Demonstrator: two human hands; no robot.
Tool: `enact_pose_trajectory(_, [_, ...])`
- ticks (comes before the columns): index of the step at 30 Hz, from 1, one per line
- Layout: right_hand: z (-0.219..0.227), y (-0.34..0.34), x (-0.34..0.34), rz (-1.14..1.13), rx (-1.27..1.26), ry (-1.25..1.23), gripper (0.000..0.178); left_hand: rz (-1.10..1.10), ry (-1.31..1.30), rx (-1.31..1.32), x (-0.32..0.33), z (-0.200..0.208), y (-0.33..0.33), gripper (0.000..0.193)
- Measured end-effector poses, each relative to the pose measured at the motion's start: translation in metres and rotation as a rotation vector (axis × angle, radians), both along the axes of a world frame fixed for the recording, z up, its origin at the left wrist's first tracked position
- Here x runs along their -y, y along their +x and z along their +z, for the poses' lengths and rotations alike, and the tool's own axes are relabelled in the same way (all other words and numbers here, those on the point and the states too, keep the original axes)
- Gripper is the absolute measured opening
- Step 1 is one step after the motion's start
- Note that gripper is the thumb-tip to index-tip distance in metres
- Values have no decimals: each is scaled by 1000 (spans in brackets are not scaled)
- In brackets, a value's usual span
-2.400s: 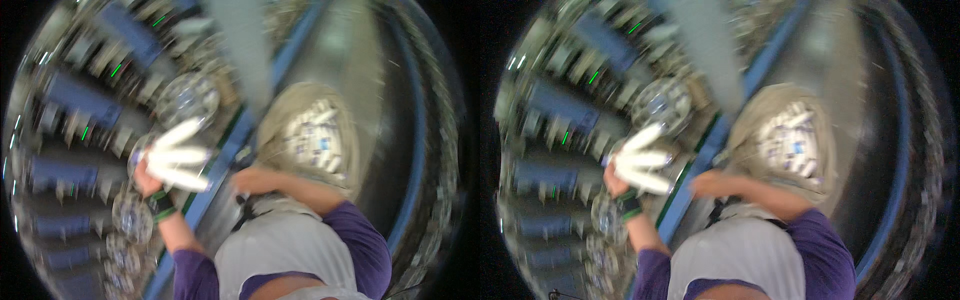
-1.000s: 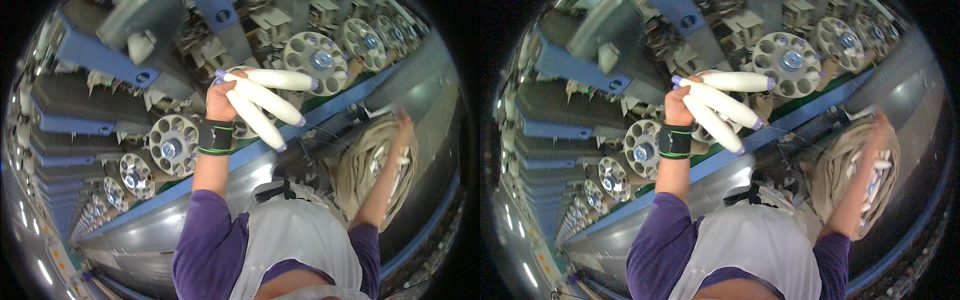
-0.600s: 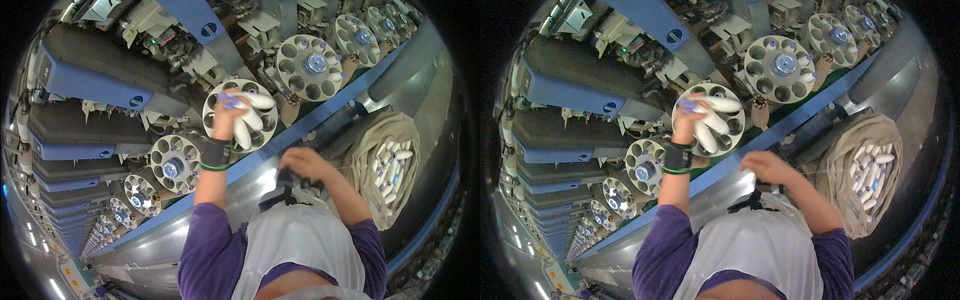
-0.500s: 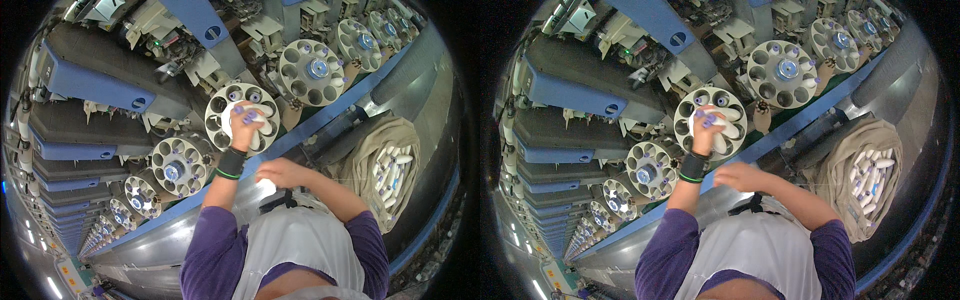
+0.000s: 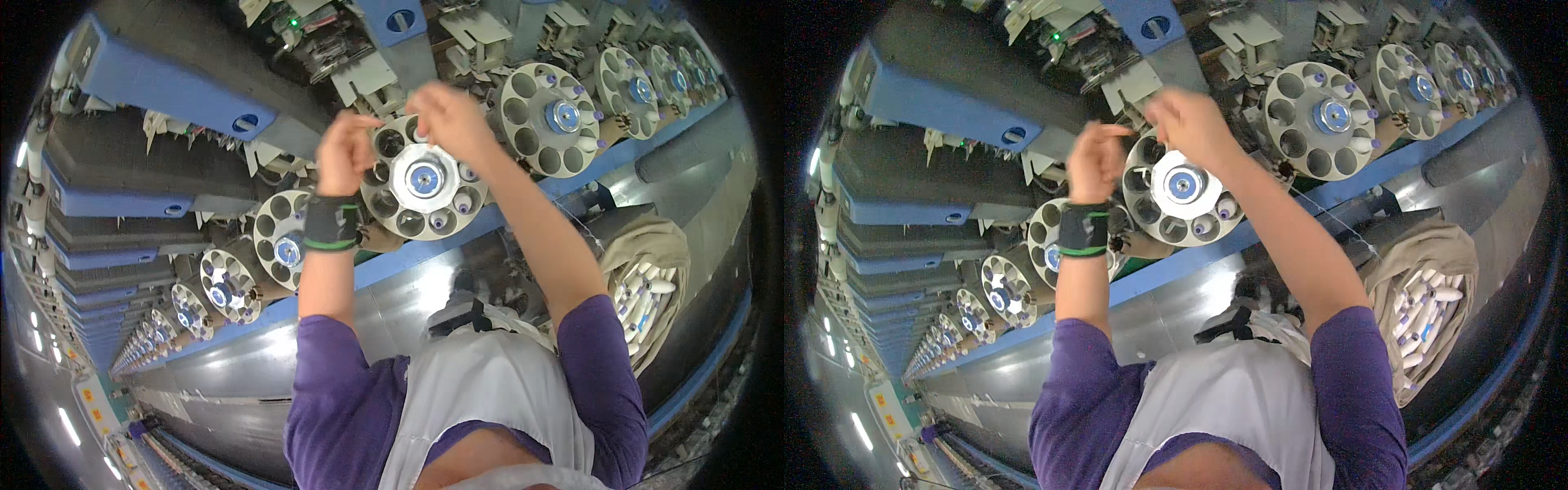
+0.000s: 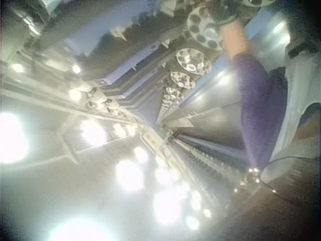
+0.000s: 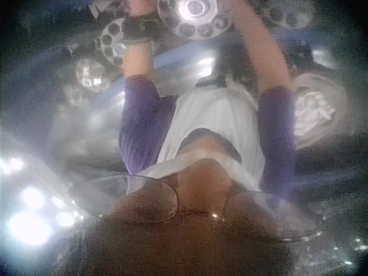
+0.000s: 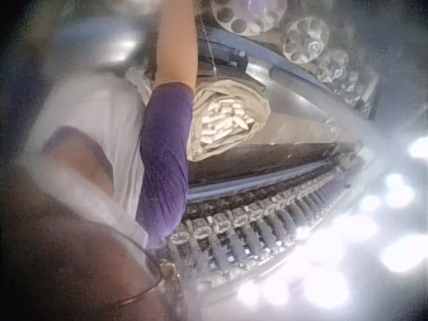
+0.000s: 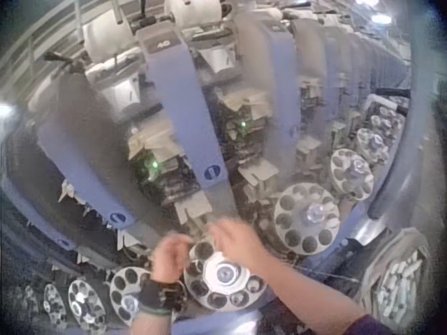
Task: The person repeatedly picks white cylindrical spools from a cloth sack and places them into slots on rotating circular holders mounted on a machine. The person walks along the machine, handling spools in small batches and inserting them one by one.
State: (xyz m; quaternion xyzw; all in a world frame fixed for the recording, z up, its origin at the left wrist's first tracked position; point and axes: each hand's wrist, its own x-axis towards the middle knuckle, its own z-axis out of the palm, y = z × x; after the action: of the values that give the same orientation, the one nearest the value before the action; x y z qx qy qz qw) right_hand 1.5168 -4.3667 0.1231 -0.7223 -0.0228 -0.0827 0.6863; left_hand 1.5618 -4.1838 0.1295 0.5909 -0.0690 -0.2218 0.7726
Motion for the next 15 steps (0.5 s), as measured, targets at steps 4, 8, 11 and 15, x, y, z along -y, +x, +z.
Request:
enact_pose_trajectory(4, [-58,-14,-1,241,-144,-396,18,-37,764,927,7,-73,2,20])
enact_pose_trajectory(8, [-63,-26,31,-198,8,-542,20,6,984,817,27,-91,-7,20])
enact_pose_trajectory(11, [-61,-50,54,-226,-156,-523,21,-334,960,1048,51,-70,-20,12])
enact_pose_trajectory(15, [-87,-103,81,-295,-235,-416,23,-449,23,367,25,-35,-25,10])
